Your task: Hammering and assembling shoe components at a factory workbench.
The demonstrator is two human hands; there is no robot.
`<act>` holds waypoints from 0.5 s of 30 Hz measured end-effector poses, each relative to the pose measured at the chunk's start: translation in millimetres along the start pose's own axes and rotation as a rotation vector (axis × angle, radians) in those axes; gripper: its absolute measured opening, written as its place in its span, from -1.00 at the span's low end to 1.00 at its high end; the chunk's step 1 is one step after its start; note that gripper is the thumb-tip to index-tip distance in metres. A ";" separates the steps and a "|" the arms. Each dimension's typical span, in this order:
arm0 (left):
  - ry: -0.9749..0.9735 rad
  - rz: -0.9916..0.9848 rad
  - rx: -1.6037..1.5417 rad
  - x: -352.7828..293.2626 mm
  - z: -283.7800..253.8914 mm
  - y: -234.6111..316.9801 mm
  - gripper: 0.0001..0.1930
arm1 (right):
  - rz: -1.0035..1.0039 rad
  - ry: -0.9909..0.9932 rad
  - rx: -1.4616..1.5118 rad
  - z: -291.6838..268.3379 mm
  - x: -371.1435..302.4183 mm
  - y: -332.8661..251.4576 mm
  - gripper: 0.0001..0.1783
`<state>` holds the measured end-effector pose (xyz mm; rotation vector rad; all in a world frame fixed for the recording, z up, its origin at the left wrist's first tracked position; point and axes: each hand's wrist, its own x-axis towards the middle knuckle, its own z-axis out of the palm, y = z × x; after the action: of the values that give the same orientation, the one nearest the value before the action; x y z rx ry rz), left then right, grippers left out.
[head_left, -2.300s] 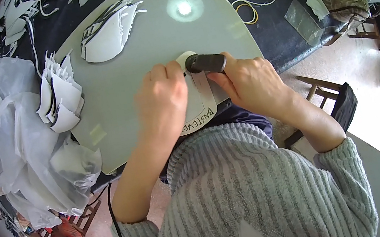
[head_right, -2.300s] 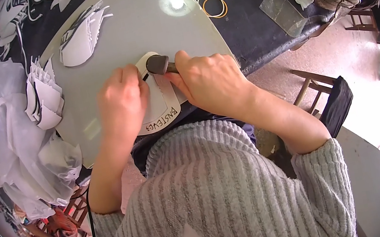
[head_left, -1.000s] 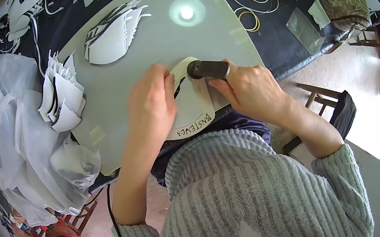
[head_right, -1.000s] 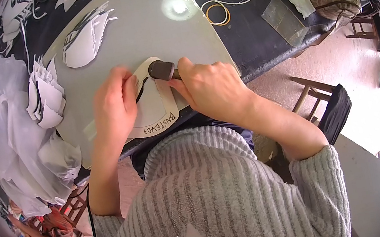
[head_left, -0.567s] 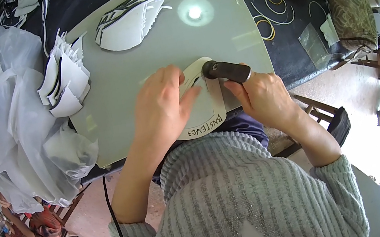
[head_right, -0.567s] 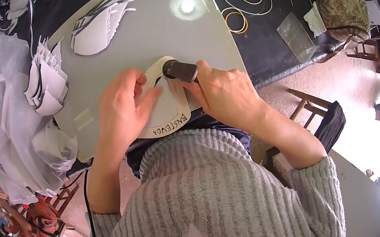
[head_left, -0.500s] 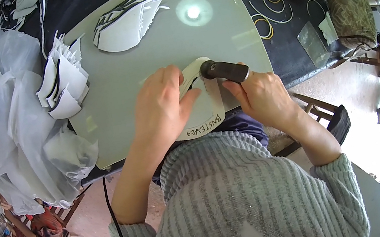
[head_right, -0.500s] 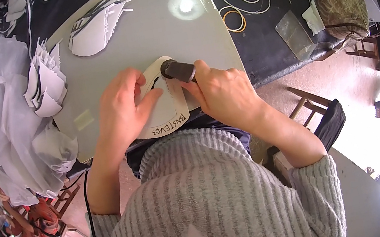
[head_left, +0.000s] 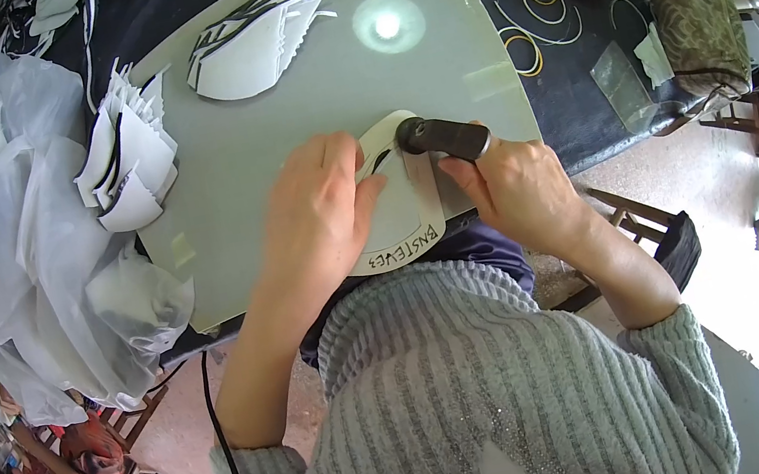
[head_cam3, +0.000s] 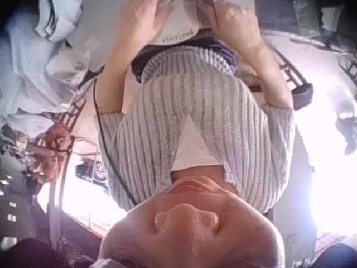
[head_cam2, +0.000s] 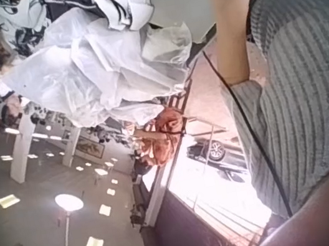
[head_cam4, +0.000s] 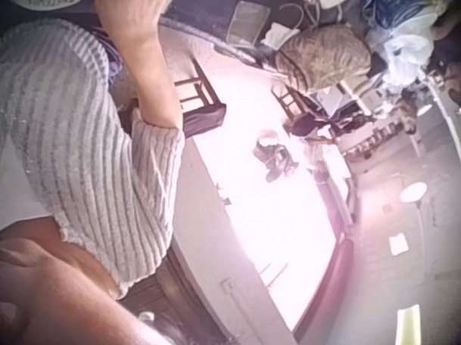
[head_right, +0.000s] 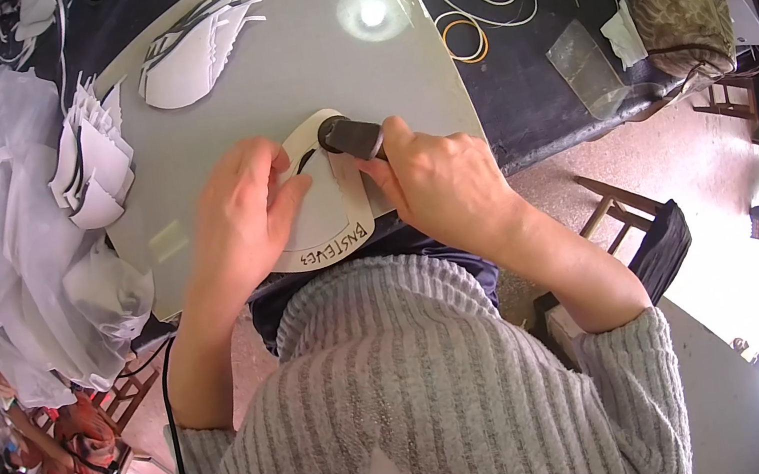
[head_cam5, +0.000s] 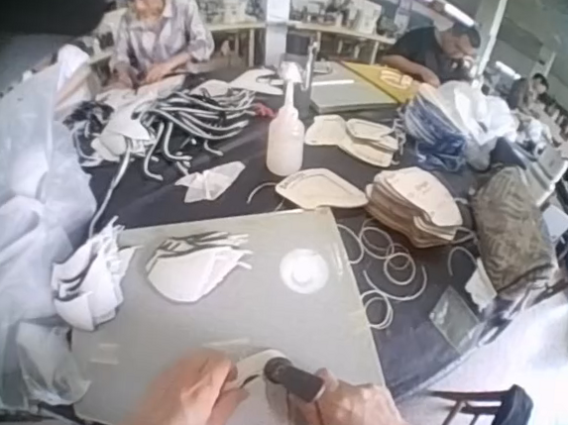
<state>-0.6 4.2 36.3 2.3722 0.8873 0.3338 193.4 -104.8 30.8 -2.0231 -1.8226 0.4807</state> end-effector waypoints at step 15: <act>0.301 0.067 0.112 -43.5 29.7 -2.6 -0.81 | 0.050 -0.115 -0.029 -7.8 0.6 -1.7 -0.65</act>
<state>-22.1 -35.9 9.6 2.4997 0.9851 0.6993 195.9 -104.4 38.4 -2.1039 -1.8583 0.5997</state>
